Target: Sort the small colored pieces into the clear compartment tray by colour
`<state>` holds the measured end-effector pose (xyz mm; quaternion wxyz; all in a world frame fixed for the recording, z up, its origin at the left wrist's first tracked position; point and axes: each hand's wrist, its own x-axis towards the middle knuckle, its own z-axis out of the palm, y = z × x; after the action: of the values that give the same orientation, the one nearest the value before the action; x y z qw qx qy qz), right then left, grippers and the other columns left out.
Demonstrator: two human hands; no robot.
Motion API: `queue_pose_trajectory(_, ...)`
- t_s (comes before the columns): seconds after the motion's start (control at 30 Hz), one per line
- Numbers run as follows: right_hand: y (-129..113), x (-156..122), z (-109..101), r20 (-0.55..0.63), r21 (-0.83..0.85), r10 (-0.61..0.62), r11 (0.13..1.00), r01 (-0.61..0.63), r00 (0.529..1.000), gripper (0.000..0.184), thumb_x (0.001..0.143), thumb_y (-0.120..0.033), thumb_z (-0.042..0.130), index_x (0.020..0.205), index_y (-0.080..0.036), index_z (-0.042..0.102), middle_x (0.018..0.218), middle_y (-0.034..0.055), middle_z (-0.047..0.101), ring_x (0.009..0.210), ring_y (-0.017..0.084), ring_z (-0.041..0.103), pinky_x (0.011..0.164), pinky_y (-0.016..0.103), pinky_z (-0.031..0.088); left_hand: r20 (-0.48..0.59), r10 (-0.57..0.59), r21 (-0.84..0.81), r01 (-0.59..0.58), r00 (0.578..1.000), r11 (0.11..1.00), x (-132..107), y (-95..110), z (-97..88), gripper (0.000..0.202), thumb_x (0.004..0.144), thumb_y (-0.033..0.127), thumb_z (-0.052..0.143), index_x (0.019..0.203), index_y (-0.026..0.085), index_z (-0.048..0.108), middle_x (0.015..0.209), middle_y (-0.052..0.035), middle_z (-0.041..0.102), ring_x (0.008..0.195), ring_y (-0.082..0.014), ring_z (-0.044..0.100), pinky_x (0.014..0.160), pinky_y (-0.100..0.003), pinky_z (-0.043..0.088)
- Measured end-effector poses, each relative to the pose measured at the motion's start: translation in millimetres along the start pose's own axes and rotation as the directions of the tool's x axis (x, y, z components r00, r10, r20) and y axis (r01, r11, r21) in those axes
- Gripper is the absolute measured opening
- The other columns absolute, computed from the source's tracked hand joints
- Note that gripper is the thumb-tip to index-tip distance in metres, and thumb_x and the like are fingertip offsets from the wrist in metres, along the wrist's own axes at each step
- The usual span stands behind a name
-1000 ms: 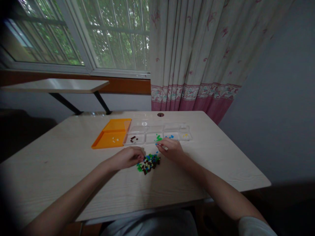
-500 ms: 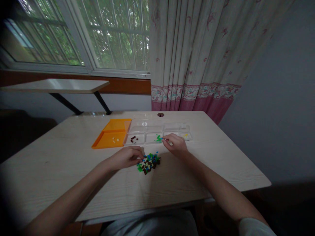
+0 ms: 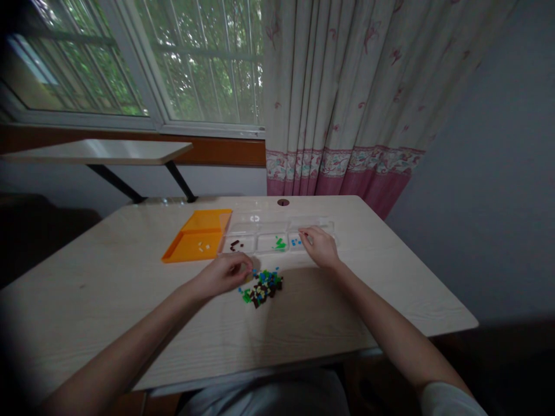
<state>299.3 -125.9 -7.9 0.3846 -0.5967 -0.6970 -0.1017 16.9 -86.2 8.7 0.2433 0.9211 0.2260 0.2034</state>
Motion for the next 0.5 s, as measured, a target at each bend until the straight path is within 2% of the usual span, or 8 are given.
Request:
queue_pose_trajectory(0.13,-23.4,-6.4,3.4,0.062,0.093,-0.128,0.988,0.122,0.99,0.018,0.083,-0.025,0.049,0.087,-0.019,0.066,0.081,0.0044,0.066,0.075,0.014,0.06,0.068,0.024,0.047,-0.092,-0.076,-0.036,0.073,0.993,0.997,1.7,3.7,1.7,0.013,0.076,0.016,0.05,0.08,0.014,0.062,0.065,0.0009,0.058,0.05,-0.0054,0.042,0.049,-0.016,0.032)
queue_pose_trajectory(0.27,-52.4,-17.3,10.3,0.164,0.18,-0.33,0.937,0.3,0.93,0.016,0.083,-0.028,0.052,0.087,-0.02,0.064,0.08,0.003,0.067,0.072,0.011,0.061,0.064,0.02,0.045,-0.121,-0.074,-0.04,0.07,0.99,0.997,3.8,11.0,1.6,0.014,0.077,0.02,0.051,0.08,0.014,0.064,0.064,0.0008,0.057,0.05,-0.0057,0.042,0.048,-0.016,0.031)
queue_pose_trajectory(0.4,-68.7,-22.1,14.7,0.269,0.145,-0.39,0.92,0.364,0.881,0.014,0.083,-0.031,0.053,0.085,-0.022,0.064,0.074,0.0007,0.066,0.067,0.01,0.06,0.06,0.018,0.042,-0.086,-0.059,-0.036,0.056,0.995,0.998,6.2,16.0,3.2,0.012,0.076,0.02,0.054,0.077,0.014,0.065,0.062,0.0008,0.057,0.053,-0.0066,0.044,0.05,-0.016,0.033)
queue_pose_trajectory(0.5,-71.3,-22.0,14.4,0.279,0.143,-0.405,0.914,0.38,0.871,0.017,0.084,-0.032,0.052,0.08,-0.021,0.064,0.07,0.0007,0.065,0.064,0.01,0.059,0.059,0.018,0.041,-0.065,-0.045,-0.046,0.042,0.997,0.998,7.2,17.4,5.3,0.012,0.076,0.019,0.054,0.077,0.015,0.065,0.063,0.0004,0.059,0.054,-0.0071,0.046,0.052,-0.016,0.035)
